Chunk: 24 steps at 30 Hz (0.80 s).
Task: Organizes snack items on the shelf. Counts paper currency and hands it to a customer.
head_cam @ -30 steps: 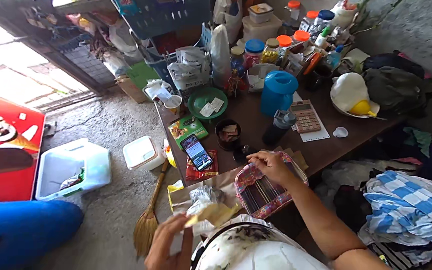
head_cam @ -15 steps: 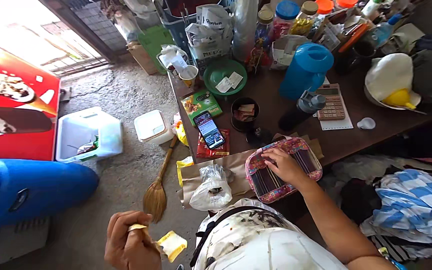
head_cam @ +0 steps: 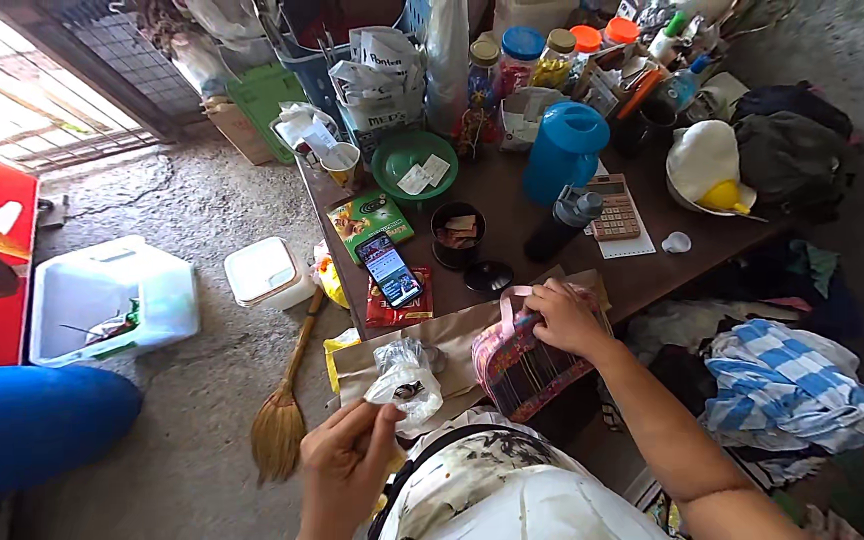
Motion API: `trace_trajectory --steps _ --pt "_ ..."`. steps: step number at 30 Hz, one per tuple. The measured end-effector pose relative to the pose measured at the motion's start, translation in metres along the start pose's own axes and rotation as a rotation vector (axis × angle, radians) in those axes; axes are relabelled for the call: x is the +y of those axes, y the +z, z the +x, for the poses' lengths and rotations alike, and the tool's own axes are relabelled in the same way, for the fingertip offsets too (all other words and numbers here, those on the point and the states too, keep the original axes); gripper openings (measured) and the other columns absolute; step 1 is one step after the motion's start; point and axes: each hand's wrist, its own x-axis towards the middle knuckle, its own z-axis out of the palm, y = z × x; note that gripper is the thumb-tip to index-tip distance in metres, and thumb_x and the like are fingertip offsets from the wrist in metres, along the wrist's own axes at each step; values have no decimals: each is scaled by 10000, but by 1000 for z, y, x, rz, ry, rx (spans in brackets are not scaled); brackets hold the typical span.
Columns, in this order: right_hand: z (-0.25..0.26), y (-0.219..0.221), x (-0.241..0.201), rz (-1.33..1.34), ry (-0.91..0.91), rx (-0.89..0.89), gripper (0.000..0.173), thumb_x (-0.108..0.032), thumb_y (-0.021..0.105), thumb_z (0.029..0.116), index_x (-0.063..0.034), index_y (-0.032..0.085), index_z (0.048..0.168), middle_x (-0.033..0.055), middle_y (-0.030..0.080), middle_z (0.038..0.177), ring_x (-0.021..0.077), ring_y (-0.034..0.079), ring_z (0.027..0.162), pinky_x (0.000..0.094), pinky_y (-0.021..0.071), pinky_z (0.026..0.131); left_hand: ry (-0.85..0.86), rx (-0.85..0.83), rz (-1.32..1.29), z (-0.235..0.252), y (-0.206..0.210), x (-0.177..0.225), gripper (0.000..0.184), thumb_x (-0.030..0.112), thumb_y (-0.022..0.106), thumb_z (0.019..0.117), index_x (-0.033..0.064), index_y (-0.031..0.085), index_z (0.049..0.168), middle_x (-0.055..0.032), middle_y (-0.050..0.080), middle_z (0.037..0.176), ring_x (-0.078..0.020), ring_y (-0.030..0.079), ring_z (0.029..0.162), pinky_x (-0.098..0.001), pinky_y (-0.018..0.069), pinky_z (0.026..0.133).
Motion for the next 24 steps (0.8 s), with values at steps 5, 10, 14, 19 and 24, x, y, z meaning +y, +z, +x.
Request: trace_trajectory --steps 5,10,14,19,24 --pt "-24 12 11 22 -10 205 241 -24 669 839 -77 766 1053 157 710 1039 385 643 1048 573 487 937 34 -73 56 18 25 6 333 303 577 1016 61 715 835 46 600 676 85 494 590 -76 401 544" --pt "-5 24 19 56 34 237 233 -88 599 963 -71 761 1130 149 723 1153 349 660 1143 559 466 1034 54 -71 88 18 27 10 339 329 570 1023 75 722 856 49 608 690 82 490 591 -80 398 549" --pt "-10 30 19 110 9 270 210 -131 608 965 -62 764 1088 139 728 1119 337 674 1112 550 494 1009 -12 -15 64 12 17 8 348 390 599 1023 85 725 912 47 640 767 89 536 654 -68 439 589" --pt "-25 43 24 193 -27 330 183 -99 622 942 -60 774 1035 120 743 1091 319 694 1059 514 528 964 -33 59 -130 27 14 16 231 340 549 1059 276 667 1248 161 634 1083 76 609 891 -96 522 760" --pt "-35 42 4 271 -90 396 167 -91 636 939 -44 771 1026 133 746 1093 312 698 1083 520 522 995 78 59 -285 54 33 25 218 252 568 1053 294 669 1242 187 660 1171 26 630 1058 -158 536 909"
